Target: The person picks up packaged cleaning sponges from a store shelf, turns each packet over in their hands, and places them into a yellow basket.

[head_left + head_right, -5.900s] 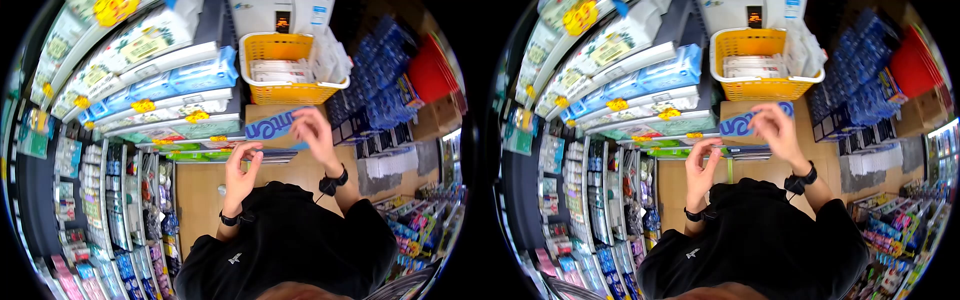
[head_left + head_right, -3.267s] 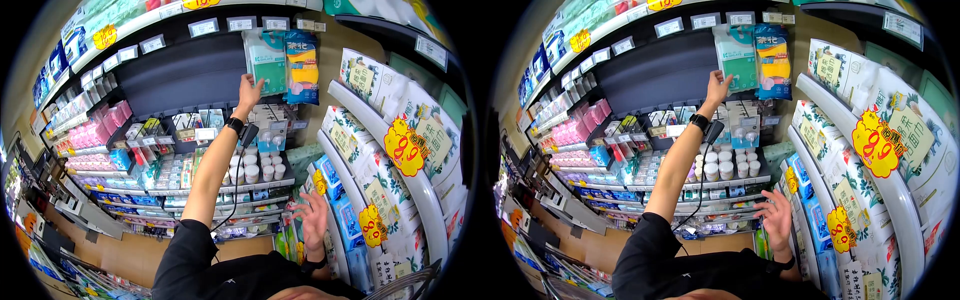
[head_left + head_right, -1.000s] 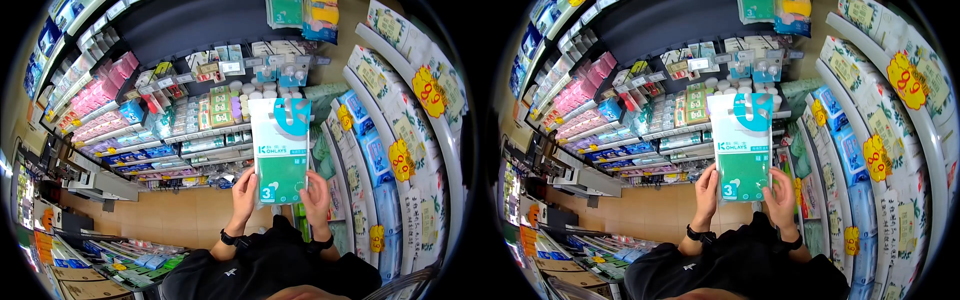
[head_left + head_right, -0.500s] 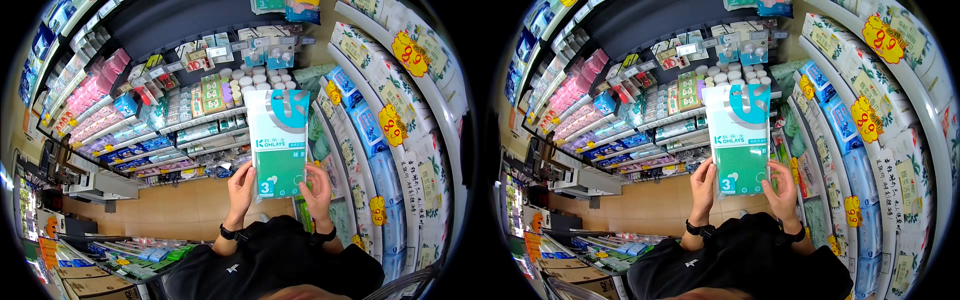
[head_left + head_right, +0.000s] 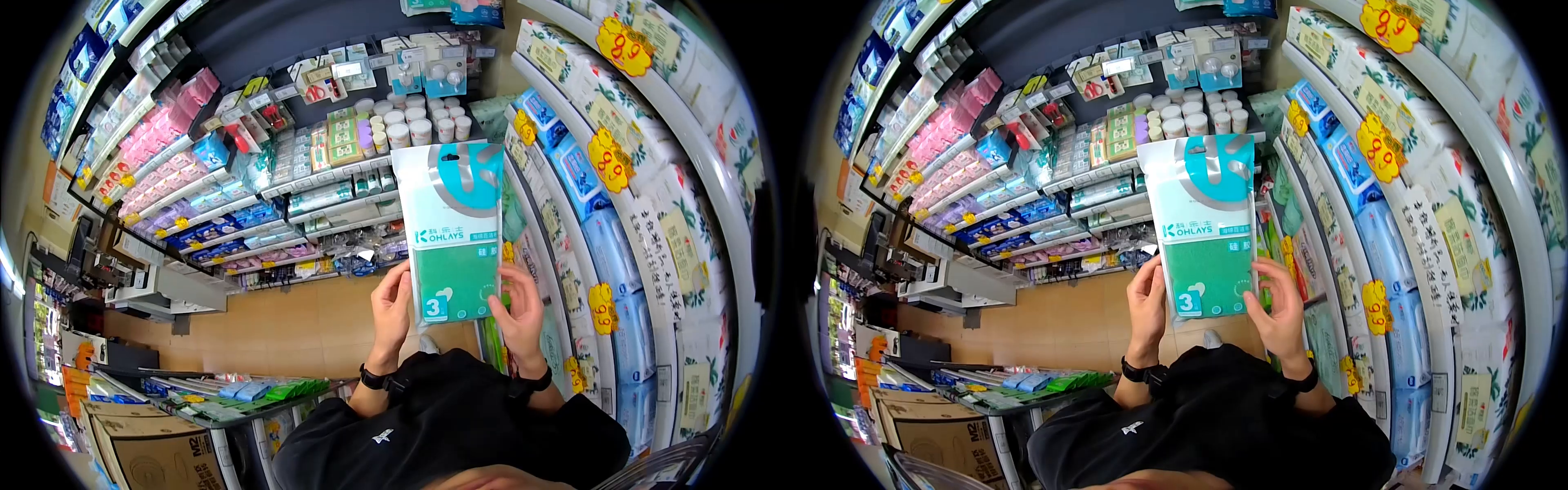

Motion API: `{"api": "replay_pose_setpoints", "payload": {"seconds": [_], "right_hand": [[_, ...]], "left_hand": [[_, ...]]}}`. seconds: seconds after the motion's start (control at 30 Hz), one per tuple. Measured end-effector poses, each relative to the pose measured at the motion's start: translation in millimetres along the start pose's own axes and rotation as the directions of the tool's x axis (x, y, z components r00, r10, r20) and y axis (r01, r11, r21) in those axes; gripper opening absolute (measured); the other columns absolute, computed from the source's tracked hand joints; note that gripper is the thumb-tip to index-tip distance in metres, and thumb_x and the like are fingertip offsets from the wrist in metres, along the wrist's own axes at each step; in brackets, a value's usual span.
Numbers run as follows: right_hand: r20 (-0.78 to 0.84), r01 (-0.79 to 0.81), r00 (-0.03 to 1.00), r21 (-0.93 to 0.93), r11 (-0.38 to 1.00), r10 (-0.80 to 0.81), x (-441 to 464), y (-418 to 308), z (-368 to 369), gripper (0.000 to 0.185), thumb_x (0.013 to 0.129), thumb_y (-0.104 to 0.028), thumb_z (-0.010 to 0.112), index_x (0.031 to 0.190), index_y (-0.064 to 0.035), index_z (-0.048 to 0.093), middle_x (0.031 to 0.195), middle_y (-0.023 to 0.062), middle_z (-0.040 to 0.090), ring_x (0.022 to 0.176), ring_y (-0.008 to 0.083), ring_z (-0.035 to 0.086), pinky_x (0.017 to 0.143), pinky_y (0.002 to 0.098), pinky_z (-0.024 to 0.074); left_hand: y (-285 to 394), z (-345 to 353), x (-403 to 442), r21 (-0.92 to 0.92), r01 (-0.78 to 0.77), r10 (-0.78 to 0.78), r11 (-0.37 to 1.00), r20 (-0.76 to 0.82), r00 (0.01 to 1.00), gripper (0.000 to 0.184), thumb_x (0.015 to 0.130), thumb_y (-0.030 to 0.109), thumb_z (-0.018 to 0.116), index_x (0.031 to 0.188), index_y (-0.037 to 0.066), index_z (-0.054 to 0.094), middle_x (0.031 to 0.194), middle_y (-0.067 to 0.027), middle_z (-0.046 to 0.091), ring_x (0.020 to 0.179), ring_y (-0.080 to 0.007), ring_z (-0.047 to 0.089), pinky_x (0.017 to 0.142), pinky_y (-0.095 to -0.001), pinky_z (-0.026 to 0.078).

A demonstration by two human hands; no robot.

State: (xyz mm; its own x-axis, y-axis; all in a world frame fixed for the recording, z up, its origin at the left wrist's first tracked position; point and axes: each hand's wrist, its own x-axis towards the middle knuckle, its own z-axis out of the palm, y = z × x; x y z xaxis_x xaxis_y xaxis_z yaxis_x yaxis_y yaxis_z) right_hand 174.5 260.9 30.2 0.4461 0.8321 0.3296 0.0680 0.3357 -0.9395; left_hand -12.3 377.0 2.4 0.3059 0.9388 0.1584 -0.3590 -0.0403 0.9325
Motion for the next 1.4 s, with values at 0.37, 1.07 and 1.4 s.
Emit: {"api": "replay_pose_setpoints", "payload": {"seconds": [0.37,1.07,1.4], "right_hand": [[0.130,-0.075,0.988,-0.018,0.997,0.077,-68,-20,-24,0.051,0.085,0.001,0.070,0.133,-0.0013,0.054,0.140,0.0146,0.049,0.124,0.0191,0.052,0.098,0.0305,0.0423],[0.424,-0.054,0.903,-0.040,0.998,0.066,-152,-32,-3,0.052,0.086,-0.004,0.064,0.137,-0.0007,0.053,0.145,0.0187,0.049,0.127,0.0265,0.054,0.103,0.0364,0.0446],[0.324,-0.216,0.931,0.125,0.968,0.166,-128,-27,40,0.045,0.095,-0.005,0.057,0.137,0.0055,0.047,0.132,0.0157,0.053,0.119,0.0207,0.055,0.099,0.0336,0.0452]], "left_hand": [[8,13,-89,-0.089,0.085,-0.076,0.992,0.097,0.992,0.042,0.102,0.021,0.059,0.137,-0.002,0.053,0.127,-0.0094,0.062,0.116,-0.0153,0.057,0.101,-0.0300,0.044],[-7,-3,-191,-0.190,0.403,-0.294,0.895,0.427,0.855,0.098,0.089,0.060,0.066,0.155,0.004,0.021,0.156,-0.0175,0.032,0.143,-0.0296,0.036,0.115,-0.0455,0.033],[22,-48,-158,0.066,0.249,-0.252,0.966,0.043,0.967,0.067,0.095,0.013,0.069,0.145,-0.001,0.027,0.141,-0.0175,0.046,0.128,-0.0226,0.051,0.105,-0.0358,0.044]]}}
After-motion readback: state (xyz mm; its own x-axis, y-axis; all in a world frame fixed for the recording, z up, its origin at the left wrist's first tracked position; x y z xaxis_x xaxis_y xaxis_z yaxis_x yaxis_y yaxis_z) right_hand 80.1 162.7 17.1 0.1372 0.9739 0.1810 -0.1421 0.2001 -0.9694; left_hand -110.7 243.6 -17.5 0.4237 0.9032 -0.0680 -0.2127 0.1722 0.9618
